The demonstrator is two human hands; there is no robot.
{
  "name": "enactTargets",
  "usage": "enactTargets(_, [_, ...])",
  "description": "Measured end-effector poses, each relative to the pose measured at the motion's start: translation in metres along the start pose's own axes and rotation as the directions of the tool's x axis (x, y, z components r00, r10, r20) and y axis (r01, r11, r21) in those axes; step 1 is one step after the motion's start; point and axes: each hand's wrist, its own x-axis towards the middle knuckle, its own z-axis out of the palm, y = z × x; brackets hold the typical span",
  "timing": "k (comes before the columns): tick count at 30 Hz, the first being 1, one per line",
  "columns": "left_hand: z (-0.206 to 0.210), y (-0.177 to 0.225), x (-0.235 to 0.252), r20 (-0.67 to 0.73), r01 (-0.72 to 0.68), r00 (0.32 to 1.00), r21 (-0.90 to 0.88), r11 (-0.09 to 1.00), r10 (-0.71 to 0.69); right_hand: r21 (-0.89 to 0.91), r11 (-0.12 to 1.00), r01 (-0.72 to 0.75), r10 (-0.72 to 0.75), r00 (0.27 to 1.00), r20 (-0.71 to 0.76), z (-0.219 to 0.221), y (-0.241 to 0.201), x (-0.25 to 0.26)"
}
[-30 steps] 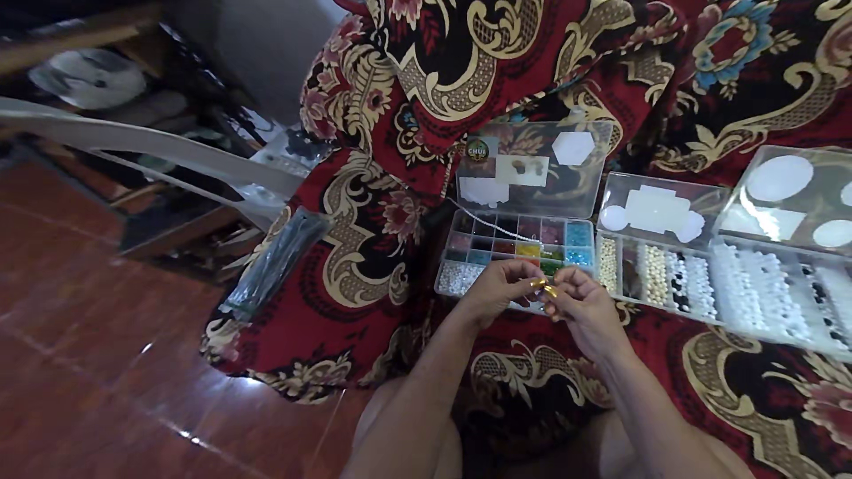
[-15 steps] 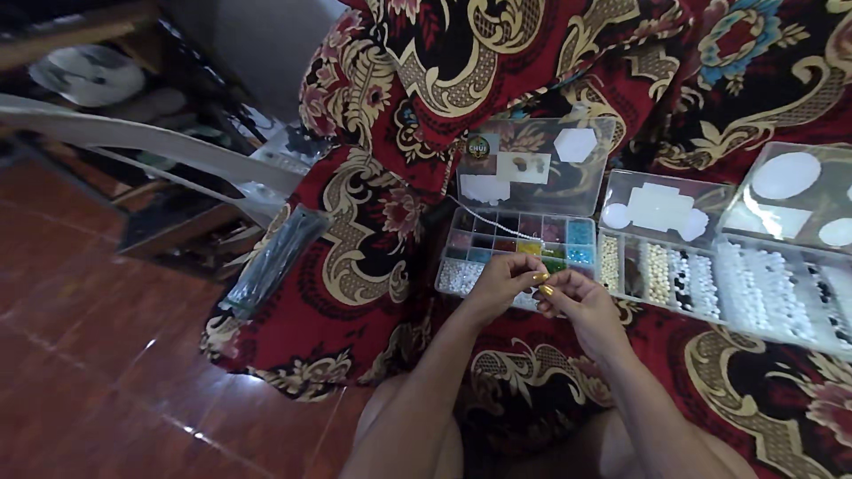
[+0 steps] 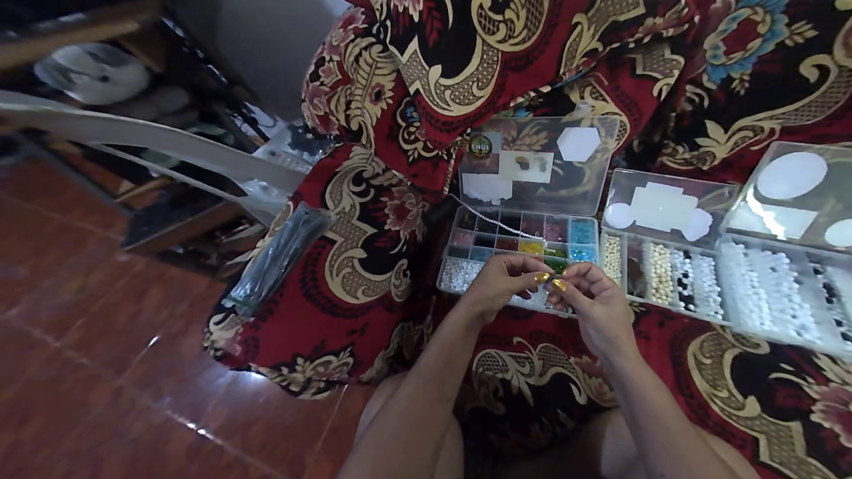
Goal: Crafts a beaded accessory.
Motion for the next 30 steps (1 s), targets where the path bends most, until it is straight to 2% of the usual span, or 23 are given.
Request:
enactTargets(4, [0.0,0.0,0.0,0.012,-0.014,1.0,-0.001,1.0,0.014,0.011,1.0,-0.001,0.001,1.0,0.014,0.0,0.001,0.0])
enactTargets(9, [0.002,-0.004,0.001,0.039,-0.105,0.994,0.015,0.994,0.104,-0.017,1.0,-0.008,0.009,0.999,0.037,0.0,0.002,0.0])
enactTargets(14, [0.004,-0.007,0.004,0.014,-0.184,0.983,0.041,0.982,0.184,-0.069,0.997,-0.047,0.051,0.997,0.063,0.0,0.0,-0.001])
enactTargets(18, [0.003,-0.009,0.005,0.004,-0.194,0.981,0.037,0.98,0.194,-0.074,0.996,-0.058,0.064,0.994,0.084,-0.001,-0.001,-0.001])
enactTargets(20, [0.005,-0.008,0.004,-0.031,-0.156,0.987,0.002,0.988,0.156,-0.077,0.995,-0.057,0.062,0.996,0.066,0.0,-0.002,-0.002])
enactTargets(23, [0.009,-0.006,0.003,-0.084,-0.016,0.996,-0.19,0.982,0.0,-0.078,0.997,-0.016,0.02,0.999,0.046,-0.001,-0.001,-0.003])
enactTargets(26, [0.013,-0.01,0.006,-0.012,0.12,0.991,-0.363,0.924,-0.134,-0.09,0.995,0.052,-0.05,0.998,0.029,-0.001,0.002,-0.004])
enactTargets(30, [0.017,-0.014,0.007,0.069,0.191,0.981,-0.462,0.866,-0.18,-0.094,0.99,0.108,-0.106,0.994,0.021,0.003,0.001,-0.007])
